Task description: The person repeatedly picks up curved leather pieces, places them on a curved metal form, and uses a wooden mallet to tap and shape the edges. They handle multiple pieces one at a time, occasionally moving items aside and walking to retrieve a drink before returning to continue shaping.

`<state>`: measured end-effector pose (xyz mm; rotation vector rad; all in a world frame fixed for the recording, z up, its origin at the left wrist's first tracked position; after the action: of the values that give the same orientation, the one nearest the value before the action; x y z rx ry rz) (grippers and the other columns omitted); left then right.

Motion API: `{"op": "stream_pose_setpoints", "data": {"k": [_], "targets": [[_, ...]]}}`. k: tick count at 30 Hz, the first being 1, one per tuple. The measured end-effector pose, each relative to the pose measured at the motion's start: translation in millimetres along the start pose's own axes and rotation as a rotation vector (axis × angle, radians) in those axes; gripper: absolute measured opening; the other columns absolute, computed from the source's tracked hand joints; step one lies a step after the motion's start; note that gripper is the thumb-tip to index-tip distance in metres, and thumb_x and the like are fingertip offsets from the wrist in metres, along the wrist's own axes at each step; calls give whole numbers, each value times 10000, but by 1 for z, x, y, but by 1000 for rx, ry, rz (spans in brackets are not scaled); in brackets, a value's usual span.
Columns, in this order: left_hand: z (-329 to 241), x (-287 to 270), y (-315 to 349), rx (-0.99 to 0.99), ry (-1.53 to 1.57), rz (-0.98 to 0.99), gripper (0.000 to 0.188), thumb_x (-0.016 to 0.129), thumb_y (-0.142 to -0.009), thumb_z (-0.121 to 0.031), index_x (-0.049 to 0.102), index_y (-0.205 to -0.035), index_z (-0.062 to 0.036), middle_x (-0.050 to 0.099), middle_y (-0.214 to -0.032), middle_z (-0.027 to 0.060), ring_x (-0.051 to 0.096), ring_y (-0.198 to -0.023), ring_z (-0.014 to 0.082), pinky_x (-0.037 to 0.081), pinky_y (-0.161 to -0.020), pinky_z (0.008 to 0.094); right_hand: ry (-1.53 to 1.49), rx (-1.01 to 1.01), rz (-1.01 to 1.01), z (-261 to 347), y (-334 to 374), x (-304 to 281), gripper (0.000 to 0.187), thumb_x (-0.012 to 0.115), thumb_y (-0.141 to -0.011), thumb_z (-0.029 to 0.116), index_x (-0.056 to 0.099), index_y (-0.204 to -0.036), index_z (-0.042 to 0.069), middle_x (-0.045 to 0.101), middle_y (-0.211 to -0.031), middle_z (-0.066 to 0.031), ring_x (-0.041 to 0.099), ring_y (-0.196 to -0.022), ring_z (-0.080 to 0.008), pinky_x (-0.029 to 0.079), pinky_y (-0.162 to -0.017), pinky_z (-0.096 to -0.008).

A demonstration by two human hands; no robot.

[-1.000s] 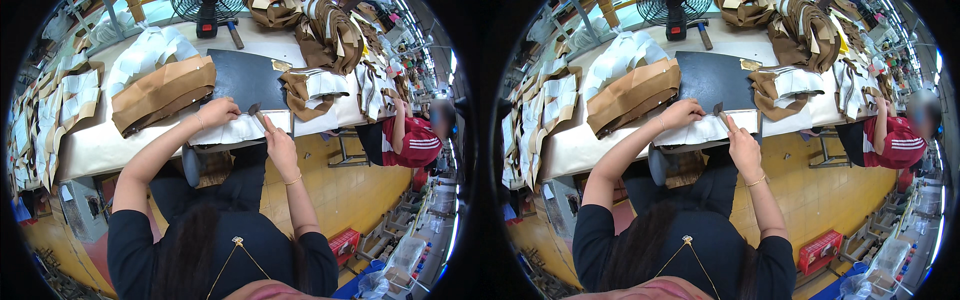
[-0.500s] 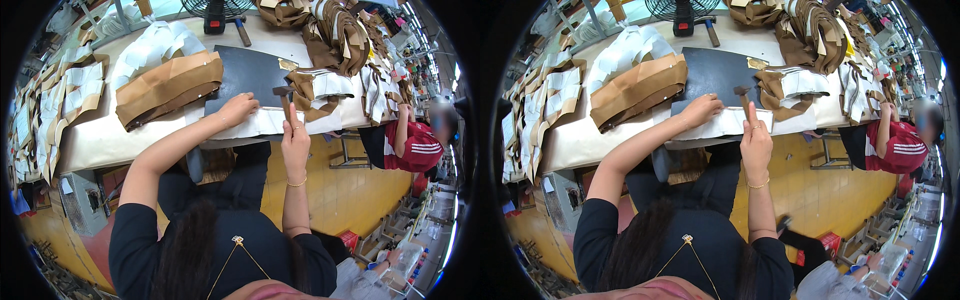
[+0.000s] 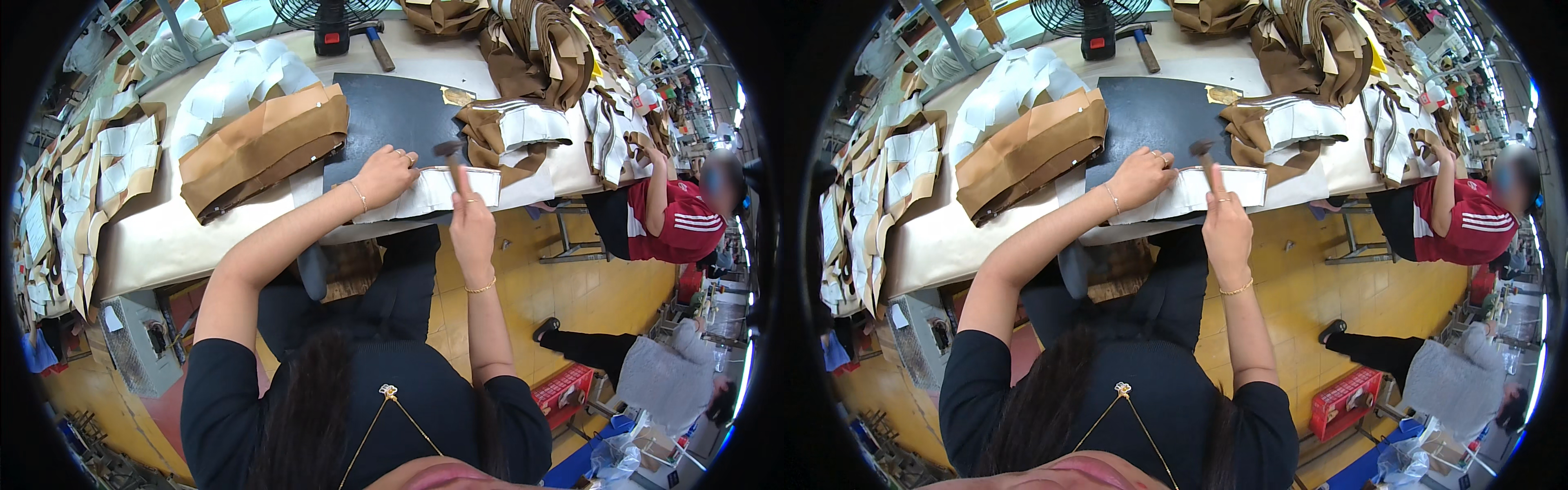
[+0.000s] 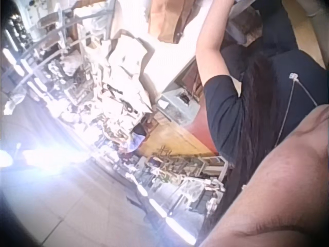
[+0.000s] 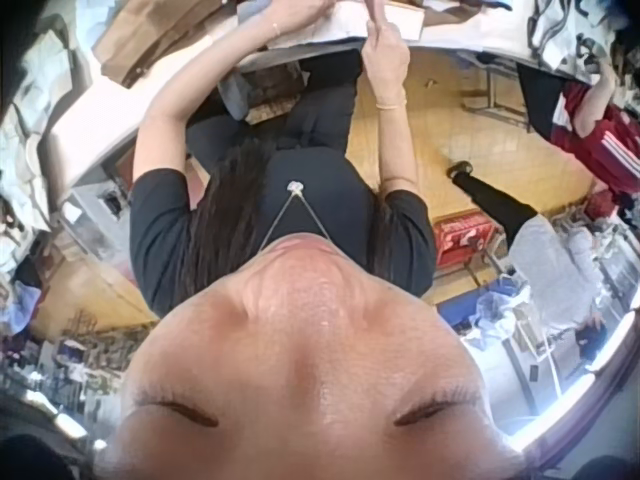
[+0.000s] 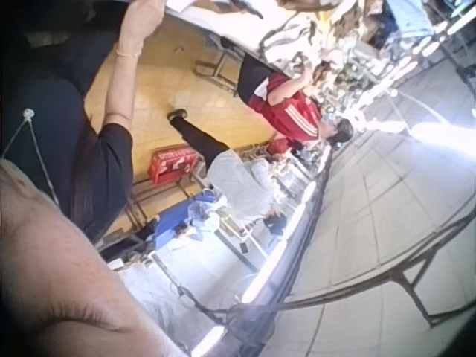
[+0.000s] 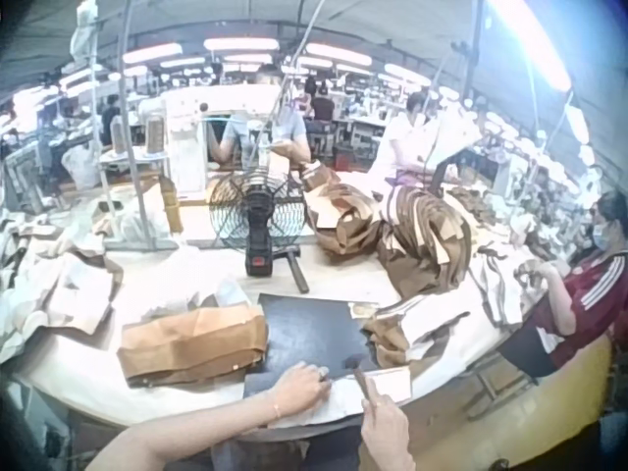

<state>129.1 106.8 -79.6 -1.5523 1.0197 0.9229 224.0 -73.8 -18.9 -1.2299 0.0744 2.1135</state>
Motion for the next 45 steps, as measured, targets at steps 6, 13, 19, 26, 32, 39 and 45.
{"op": "stream_pose_setpoints", "data": {"k": [6,13,19,26,32,39,45], "targets": [[3,-14,5,-367,285,113,138,650,-841,-215,734,-887,-115,637,-918,52,627,-938,233,444,-804,378,201,-34,257,-2,-14,-9,476,542,-969,154,476,-1437,211,637,-852,-165,639,-732,-351,508,-652,-458],[-2,-14,15,-203,89,51,116,690,-791,-208,749,-850,-127,641,-879,54,632,-904,212,442,-781,355,217,-14,268,-8,5,14,494,528,-977,187,436,-1460,236,627,-842,-169,648,-727,-374,525,-645,-479],[-2,-21,24,-286,106,101,163,699,-784,-212,755,-899,-110,673,-922,68,644,-901,247,440,-781,385,71,-40,125,8,2,12,492,526,-975,193,441,-1456,250,639,-887,-167,656,-742,-382,537,-663,-484],[12,-31,39,-454,383,110,131,664,-848,-233,749,-902,-150,625,-864,32,620,-870,213,405,-786,362,196,-51,263,7,6,13,493,536,-971,184,449,-1452,248,639,-897,-162,656,-744,-376,538,-658,-473],[1,-24,47,-155,-37,12,134,659,-848,-224,742,-912,-140,625,-876,40,626,-848,210,400,-775,356,104,-75,205,22,14,18,481,545,-963,175,473,-1435,235,641,-882,-171,653,-750,-382,537,-663,-478],[3,-36,58,-292,85,123,126,639,-841,-222,728,-875,-141,654,-942,44,637,-905,193,397,-800,368,56,-63,224,34,10,10,492,553,-956,175,469,-1437,242,639,-895,-172,655,-769,-395,537,-694,-496],[11,-35,69,-406,286,44,132,645,-849,-231,733,-862,-133,618,-856,36,620,-864,205,395,-776,367,185,-63,353,25,16,23,499,549,-958,181,458,-1443,258,636,-898,-169,657,-770,-384,538,-689,-485]]}}
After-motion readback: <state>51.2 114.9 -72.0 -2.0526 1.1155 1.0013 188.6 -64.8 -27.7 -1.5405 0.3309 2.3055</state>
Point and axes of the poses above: each hand's wrist, its own y-axis away from the middle knuckle, its own x-axis out of the palm, z = x × y, the point moved 1 cm from there along -y, towards the middle knuckle
